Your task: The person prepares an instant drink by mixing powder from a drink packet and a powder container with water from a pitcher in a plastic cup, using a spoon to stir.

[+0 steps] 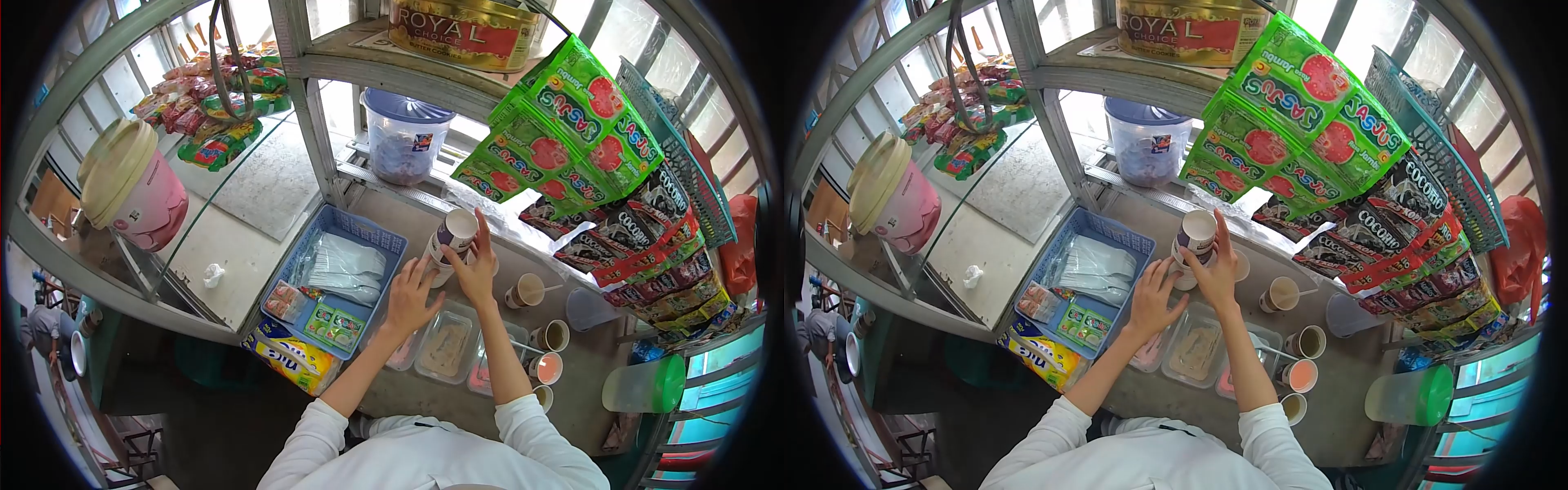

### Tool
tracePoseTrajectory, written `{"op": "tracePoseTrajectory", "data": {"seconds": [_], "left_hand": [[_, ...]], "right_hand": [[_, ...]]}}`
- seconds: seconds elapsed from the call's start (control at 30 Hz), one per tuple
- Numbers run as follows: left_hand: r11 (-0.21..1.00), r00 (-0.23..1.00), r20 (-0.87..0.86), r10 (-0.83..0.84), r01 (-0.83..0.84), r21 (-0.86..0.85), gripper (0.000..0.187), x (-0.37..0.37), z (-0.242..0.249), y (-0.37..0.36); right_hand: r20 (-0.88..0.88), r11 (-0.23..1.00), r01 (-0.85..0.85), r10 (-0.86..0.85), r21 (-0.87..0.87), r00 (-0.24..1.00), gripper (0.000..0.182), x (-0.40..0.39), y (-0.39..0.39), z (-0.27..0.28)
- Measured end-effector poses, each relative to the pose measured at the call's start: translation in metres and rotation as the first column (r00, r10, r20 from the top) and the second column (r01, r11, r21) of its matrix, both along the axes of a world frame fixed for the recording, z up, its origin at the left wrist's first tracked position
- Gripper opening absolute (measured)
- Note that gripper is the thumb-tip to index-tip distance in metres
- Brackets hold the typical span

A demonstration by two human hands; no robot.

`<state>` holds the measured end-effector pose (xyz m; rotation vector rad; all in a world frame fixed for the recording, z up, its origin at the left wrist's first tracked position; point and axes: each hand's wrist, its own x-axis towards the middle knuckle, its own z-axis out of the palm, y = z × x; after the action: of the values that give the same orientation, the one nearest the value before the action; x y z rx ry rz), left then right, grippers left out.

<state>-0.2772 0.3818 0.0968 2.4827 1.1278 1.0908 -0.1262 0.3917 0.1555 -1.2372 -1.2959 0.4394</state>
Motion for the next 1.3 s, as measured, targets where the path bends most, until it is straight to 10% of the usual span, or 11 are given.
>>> {"op": "tracePoseTrajectory", "data": {"seconds": [1.3], "left_hand": [[0.954, 0.831, 0.556, 0.017, 0.153, -0.257, 0.089, 0.047, -0.02, 0.038]], "right_hand": [[-0.042, 0.984, 0.138, -0.144, -0.111, 0.989, 0.066, 0.003, -0.001, -0.001]]}}
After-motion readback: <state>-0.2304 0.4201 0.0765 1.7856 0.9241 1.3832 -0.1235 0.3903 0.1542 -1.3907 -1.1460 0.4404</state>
